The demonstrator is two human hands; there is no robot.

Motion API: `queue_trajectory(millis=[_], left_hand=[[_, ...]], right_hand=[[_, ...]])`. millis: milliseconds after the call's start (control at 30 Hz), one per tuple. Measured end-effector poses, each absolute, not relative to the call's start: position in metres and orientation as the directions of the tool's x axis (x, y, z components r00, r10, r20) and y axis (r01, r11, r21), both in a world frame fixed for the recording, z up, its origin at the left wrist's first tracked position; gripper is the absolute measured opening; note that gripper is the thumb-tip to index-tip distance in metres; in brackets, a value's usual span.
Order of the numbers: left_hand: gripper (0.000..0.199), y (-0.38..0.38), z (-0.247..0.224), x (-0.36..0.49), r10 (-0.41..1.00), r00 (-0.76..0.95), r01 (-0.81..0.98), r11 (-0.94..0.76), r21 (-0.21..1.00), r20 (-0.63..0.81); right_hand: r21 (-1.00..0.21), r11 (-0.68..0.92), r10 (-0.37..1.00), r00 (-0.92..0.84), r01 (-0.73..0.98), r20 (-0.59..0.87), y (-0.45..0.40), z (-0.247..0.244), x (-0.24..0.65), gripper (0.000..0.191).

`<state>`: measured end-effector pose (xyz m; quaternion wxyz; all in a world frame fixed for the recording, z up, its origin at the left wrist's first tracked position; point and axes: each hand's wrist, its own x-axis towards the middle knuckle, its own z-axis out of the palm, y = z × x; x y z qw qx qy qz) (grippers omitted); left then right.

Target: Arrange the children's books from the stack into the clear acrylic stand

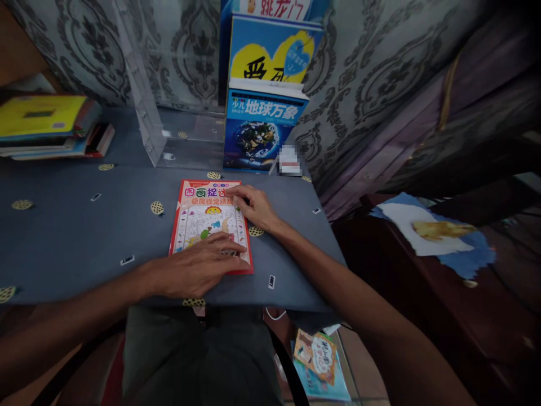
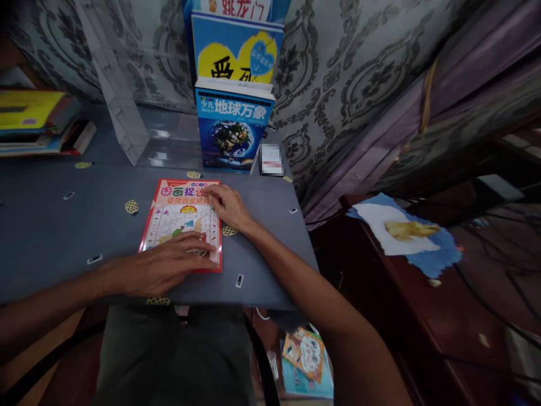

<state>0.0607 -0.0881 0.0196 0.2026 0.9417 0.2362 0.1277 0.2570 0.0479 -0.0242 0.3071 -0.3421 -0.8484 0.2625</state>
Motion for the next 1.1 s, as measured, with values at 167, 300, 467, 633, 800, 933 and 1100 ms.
queue_trajectory(millis=[167, 300, 467, 633, 800, 933, 1100], left_hand=[[0.039, -0.082, 0.003, 0.023, 0.744, 0.61, 0.635, -0.665, 0.394, 0.272], [0.036, -0.085, -0.01, -0.009, 0.822, 0.489, 0.742, -0.568, 0.357, 0.292], [0.039, -0.094, -0.014, -0.019, 0.838, 0.481, 0.774, -0.544, 0.324, 0.259], [0.041, -0.094, -0.014, -0.017, 0.852, 0.481, 0.795, -0.523, 0.306, 0.207], [0.041, -0.093, -0.015, -0.02, 0.861, 0.468, 0.795, -0.508, 0.333, 0.198], [0.043, -0.089, -0.013, -0.024, 0.871, 0.455, 0.795, -0.491, 0.356, 0.186], [0.052, -0.065, -0.014, -0.027, 0.922, 0.357, 0.852, -0.387, 0.353, 0.15]], right_hand=[[-0.41, 0.797, 0.603, -0.63, 0.443, 0.489, 0.02, -0.009, 0.248, 0.027], [-0.236, 0.951, 0.298, -0.794, 0.199, 0.529, -0.039, 0.001, 0.228, 0.031], [-0.179, 0.984, 0.049, -0.928, -0.019, 0.369, -0.093, -0.006, 0.214, 0.03], [-0.308, 0.949, 0.187, -0.899, 0.062, 0.396, -0.098, -0.011, 0.241, 0.033], [-0.506, 0.849, 0.399, -0.814, 0.153, 0.423, -0.103, -0.003, 0.29, 0.032], [-0.689, 0.7, 0.563, -0.739, 0.188, 0.37, -0.098, 0.006, 0.313, 0.035], [-0.643, 0.692, 0.656, -0.658, 0.329, 0.37, -0.054, 0.007, 0.29, 0.034]])
